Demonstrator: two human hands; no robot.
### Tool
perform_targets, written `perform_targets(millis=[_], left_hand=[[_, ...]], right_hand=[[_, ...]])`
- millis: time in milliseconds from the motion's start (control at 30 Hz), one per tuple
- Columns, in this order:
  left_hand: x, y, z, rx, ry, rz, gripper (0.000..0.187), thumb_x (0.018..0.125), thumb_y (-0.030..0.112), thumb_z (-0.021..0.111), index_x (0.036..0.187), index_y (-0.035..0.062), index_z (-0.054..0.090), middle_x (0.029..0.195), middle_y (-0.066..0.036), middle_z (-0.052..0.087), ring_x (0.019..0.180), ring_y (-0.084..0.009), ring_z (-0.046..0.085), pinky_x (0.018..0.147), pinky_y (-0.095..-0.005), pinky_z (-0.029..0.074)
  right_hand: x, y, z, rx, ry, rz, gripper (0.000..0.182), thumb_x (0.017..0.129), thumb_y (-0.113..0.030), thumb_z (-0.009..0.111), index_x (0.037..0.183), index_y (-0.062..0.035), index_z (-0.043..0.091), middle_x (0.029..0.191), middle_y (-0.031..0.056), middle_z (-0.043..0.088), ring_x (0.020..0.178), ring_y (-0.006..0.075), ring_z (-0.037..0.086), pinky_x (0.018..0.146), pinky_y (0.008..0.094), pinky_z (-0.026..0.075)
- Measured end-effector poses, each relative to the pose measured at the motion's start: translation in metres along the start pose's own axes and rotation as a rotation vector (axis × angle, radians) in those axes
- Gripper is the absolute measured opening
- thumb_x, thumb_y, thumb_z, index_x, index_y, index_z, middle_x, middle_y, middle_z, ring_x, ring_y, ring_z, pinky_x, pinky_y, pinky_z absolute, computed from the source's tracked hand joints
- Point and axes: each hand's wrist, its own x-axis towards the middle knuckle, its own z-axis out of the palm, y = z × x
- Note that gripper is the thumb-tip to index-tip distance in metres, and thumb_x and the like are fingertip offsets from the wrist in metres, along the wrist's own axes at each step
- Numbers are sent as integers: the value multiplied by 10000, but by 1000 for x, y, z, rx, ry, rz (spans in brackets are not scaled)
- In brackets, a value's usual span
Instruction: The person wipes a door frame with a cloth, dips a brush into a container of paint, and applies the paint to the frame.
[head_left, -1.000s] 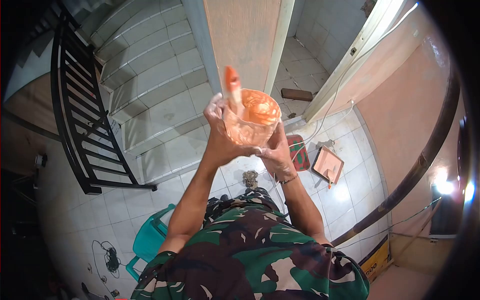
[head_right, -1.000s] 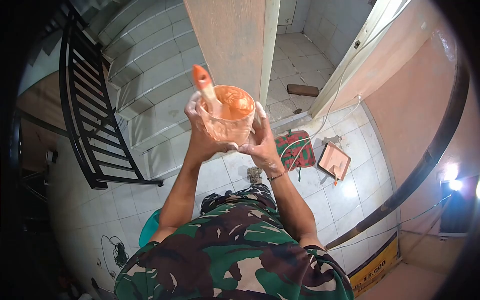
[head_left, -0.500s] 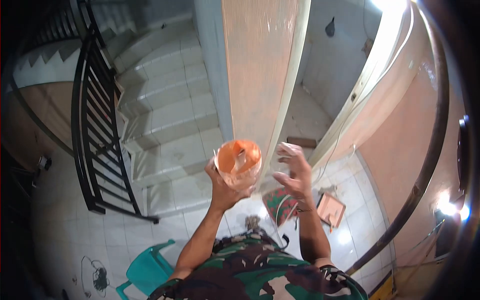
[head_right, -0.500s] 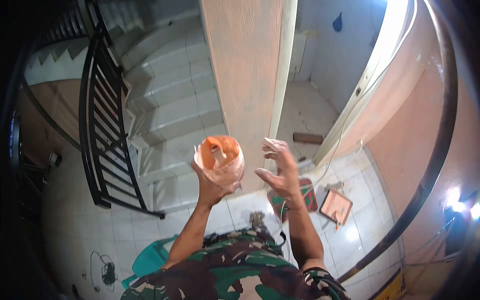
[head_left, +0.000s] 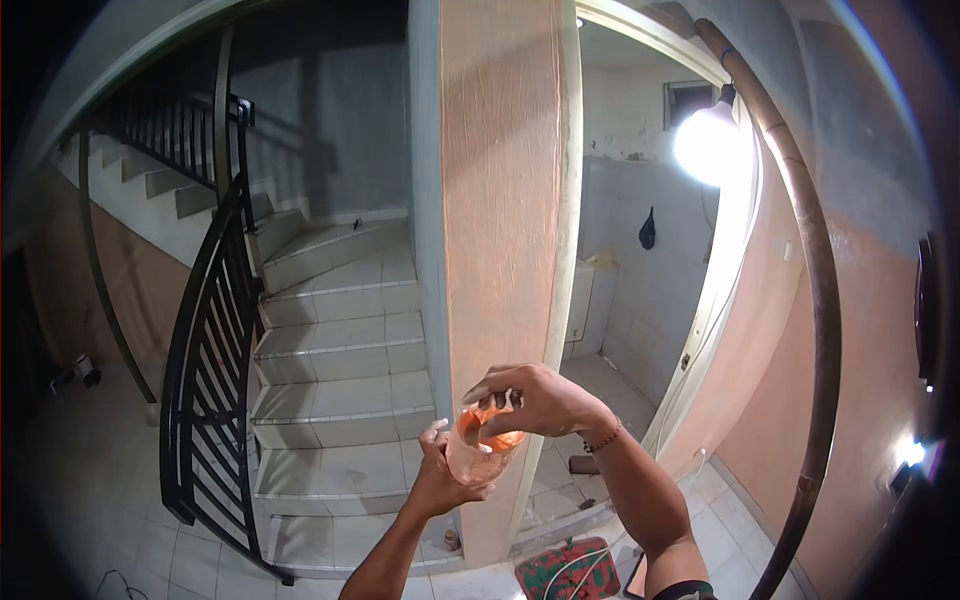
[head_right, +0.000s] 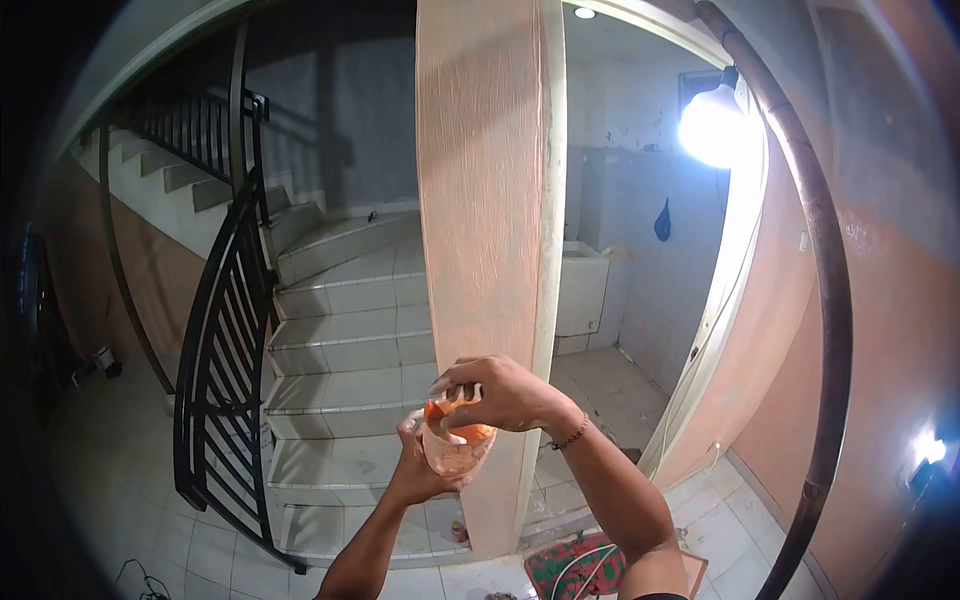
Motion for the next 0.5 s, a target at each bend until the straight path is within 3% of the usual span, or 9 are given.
perform_targets(millis=[33,200,300,367,433,500], left_hand=[[2,0,-1,-8,33,20,1149,535,201,856,1272,4,-3,1185,-229,398,1093,-272,484,923,-380,420],[17,7,-11,142,42,187,1074,561,122,848,1248,32,27,1166,-216,418,1035,-270,521,890,-374,436],[13,7,-10,-44,98,47,1075,566,120,845,1249,36,19,1175,-209,410,1053,-260,509,884,-364,436],[9,3,-11,-29,112,43,1059,569,91,831,1254,58,25,1186,-197,388,1080,-258,488,892,-363,437],[6,12,-10,-136,134,30,1046,565,58,815,1258,85,32,1193,-188,366,1104,-259,469,914,-364,433],[1,13,-10,-139,122,15,1041,561,39,804,1257,103,32,1200,-182,352,1114,-261,462,936,-370,427]], right_hand=[[4,-1,-1,-29,-85,-60,411,686,-270,753,1016,-49,650,855,65,613,734,175,571,682,309,471],[17,-16,-9,-256,-131,-194,186,774,-175,633,843,-3,648,759,130,620,672,280,589,661,347,476],[22,-17,-16,-179,-144,-193,273,690,-192,709,864,5,638,737,139,624,702,258,618,657,334,494],[21,-20,-21,-321,-85,-104,321,649,-183,739,888,7,637,731,142,629,714,254,630,653,328,498],[23,-26,-30,-325,-250,72,328,590,-161,754,843,13,638,777,159,648,722,243,643,651,318,503],[25,-14,-22,-325,-235,-87,337,609,-155,766,888,-6,648,753,132,641,653,229,615,633,310,489]])
